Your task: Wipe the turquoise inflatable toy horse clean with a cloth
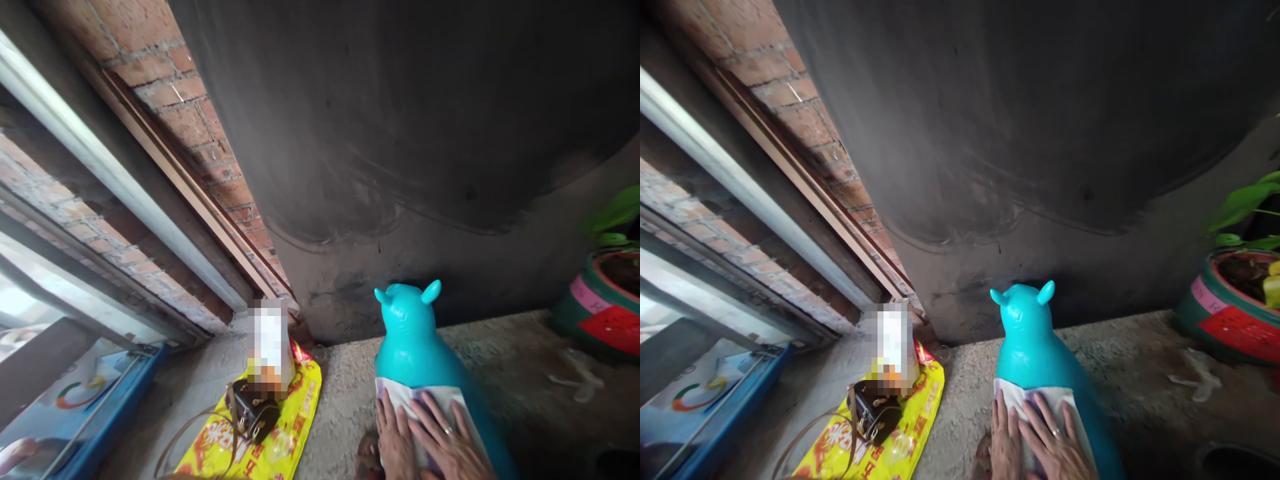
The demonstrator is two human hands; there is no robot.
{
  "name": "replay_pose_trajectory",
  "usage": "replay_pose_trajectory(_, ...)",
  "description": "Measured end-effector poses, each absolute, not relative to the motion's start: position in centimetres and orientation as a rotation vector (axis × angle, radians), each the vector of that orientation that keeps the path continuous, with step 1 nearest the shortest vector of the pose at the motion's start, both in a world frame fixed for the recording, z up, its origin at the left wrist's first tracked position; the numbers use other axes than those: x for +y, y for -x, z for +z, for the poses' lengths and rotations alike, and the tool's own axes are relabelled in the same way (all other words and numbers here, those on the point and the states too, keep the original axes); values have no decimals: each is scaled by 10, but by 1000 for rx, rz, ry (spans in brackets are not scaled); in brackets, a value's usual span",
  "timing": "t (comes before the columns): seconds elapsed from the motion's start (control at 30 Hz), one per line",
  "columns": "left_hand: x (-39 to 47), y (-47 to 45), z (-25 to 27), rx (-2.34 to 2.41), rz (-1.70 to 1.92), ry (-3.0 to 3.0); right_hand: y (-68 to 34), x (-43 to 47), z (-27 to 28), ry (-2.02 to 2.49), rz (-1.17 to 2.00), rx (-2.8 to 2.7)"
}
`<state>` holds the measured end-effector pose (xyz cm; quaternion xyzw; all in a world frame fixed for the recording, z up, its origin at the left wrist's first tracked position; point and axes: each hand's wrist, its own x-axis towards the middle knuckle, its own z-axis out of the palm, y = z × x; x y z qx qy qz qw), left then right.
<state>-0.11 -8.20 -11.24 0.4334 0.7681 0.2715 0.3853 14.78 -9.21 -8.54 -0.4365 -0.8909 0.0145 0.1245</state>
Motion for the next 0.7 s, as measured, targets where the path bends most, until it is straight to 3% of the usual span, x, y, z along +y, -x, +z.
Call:
replay_pose_trajectory(0.1, -57, 16, -117, 1818, 770, -991, -125, -56, -62, 1282, 466, -2635)
replay_pose_trajectory(0.33, -54, 22, -117, 1822, 798, -926, -113, -27, -33, 1178, 740, -2691)
replay_pose_trajectory(0.47, -105, 4, -119, 1920, 838, -927, -152, -75, -47, 1140, 769, -2713)
replay_pose_trajectory(0.63, -153, -18, -129, 2209, 834, -1063, -195, -119, -70, 1003, 523, -2720)
replay_pose_trajectory(0.7, -149, -18, -130, 2282, 796, -1061, -189, -114, -67, 992, 617, -2735)
